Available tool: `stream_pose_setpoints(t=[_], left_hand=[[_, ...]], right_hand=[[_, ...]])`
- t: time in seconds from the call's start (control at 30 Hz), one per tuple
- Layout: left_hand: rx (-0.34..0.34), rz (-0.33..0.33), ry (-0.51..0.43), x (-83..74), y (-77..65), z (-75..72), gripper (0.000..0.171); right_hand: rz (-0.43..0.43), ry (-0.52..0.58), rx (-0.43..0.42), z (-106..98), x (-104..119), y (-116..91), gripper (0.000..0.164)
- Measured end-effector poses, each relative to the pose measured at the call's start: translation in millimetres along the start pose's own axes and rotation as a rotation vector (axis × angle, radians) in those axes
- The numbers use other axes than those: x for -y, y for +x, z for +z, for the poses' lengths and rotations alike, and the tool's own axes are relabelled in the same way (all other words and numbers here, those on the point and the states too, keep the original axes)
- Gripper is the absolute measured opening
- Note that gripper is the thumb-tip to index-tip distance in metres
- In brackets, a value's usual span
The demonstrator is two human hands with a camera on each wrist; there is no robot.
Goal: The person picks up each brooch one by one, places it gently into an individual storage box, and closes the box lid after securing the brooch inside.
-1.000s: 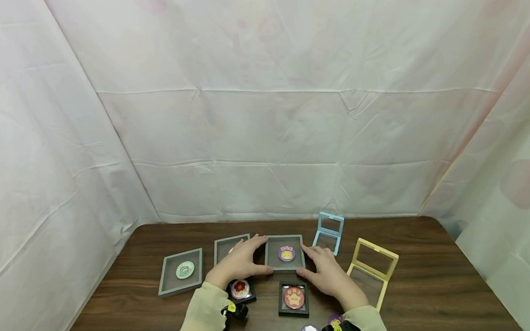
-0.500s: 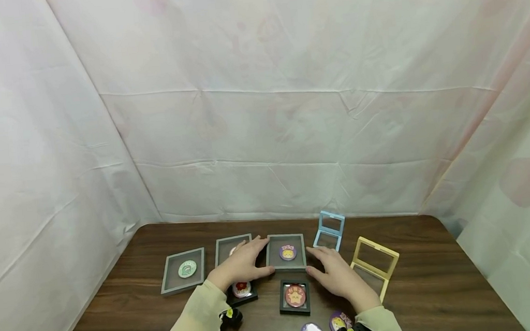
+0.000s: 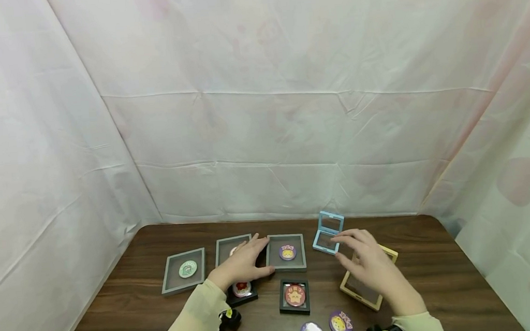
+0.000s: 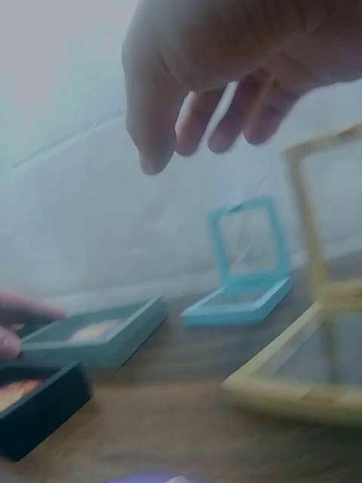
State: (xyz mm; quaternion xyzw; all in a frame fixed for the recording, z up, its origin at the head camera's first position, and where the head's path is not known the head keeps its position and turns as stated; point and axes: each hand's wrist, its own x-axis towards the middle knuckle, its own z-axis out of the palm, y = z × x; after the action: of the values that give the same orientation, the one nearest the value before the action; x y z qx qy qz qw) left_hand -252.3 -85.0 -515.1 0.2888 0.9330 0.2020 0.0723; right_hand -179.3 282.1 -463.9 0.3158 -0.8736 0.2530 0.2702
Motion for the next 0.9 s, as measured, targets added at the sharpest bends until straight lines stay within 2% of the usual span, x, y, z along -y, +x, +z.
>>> stream_pose_setpoints(t=[0.07,0.17,0.4,0.57,0.73,0.83,0.9], left_hand=[[-0.002,0.004,-0.003,0.0,0.0,-0.3,0.088],[-0.003,0.008,-0.006,0.5,0.0,-0.4,0.088],[0.008,0.003,0.021,1.6,1.1,1.4,0.088],[0.017,-0.001,0.035,1.1,1.9,0.9,0.088],[0.021,-0.012,0.04,0.0,1.7,0.1,0.088],[0.021,-0.016,0.046,-0.6,1.2,-0.4,0.087],[0.022,-0.012,0.047,-1.2,0.8,-0.6,0.087]], right_hand=[[-0.021,-0.036,-0.059,-10,-7,-3,0.05],[0.006,-0.065,-0.098,-22,-15,-11,0.055],[0.208,-0.082,-0.085,-35,-34,-39,0.055],[0.35,-0.051,-0.029,-37,-50,-64,0.049],[0.506,-0.012,0.104,-35,-61,-85,0.043],[0.543,0.013,0.131,-33,-64,-95,0.039],[0.528,0.024,0.117,-31,-66,-101,0.033]])
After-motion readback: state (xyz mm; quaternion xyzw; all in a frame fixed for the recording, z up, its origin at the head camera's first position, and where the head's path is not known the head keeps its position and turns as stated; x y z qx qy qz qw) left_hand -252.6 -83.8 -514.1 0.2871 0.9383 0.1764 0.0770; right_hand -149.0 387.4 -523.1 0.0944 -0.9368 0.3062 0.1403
